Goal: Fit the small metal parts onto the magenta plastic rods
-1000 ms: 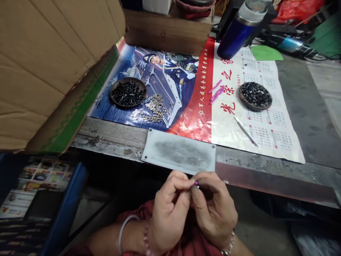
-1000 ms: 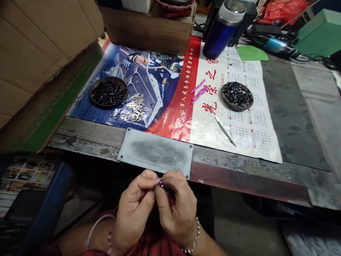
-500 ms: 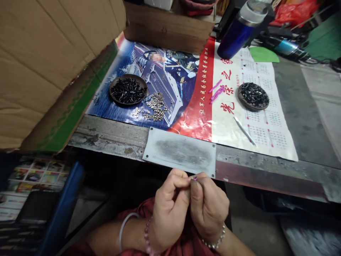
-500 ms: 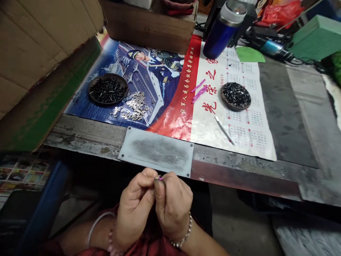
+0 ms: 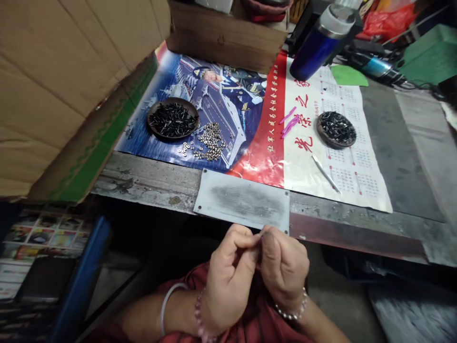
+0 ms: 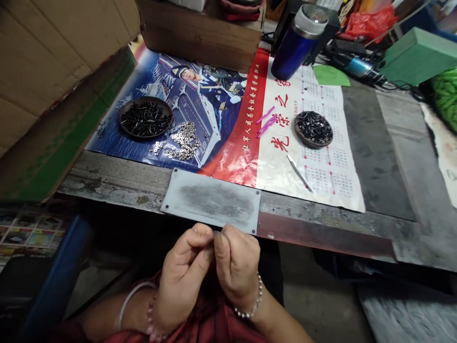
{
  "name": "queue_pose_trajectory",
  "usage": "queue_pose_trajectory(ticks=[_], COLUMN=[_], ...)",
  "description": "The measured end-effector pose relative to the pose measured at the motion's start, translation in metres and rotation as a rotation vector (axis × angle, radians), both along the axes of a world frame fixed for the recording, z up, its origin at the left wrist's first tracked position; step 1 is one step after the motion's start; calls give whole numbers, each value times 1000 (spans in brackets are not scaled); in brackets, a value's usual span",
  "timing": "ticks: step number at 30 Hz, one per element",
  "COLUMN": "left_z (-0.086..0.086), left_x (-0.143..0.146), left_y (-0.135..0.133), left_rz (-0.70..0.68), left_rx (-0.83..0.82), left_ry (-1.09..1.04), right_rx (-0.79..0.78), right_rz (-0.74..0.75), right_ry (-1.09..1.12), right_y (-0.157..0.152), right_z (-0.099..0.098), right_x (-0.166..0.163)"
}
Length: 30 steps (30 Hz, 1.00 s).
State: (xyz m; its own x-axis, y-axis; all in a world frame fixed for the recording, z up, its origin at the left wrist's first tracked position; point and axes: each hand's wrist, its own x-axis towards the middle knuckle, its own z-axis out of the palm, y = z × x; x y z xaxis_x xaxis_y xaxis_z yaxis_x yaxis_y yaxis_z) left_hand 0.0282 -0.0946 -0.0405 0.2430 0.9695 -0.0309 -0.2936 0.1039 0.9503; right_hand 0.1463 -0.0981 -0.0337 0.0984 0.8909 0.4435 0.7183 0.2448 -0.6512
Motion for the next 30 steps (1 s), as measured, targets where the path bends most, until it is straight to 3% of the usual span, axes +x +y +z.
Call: queue_pose_trajectory(ticks=[6, 14, 24, 30], left_z=[1, -1, -1, -2], left_x=[-2, -3, -2, 1], left_y=[-1, -1, -1, -1], left_rz=[8, -7, 29, 2], left_rx=[34, 26, 36, 15], left_ry=[-40, -32, -22, -20], right_rx=[58, -197, -229, -87], right_rz=[26, 185, 189, 103], right_ry=[63, 309, 532, 279], right_y=[0, -1, -4, -4], right_z=[1, 1, 6, -3], right_x=[1, 1, 0, -1])
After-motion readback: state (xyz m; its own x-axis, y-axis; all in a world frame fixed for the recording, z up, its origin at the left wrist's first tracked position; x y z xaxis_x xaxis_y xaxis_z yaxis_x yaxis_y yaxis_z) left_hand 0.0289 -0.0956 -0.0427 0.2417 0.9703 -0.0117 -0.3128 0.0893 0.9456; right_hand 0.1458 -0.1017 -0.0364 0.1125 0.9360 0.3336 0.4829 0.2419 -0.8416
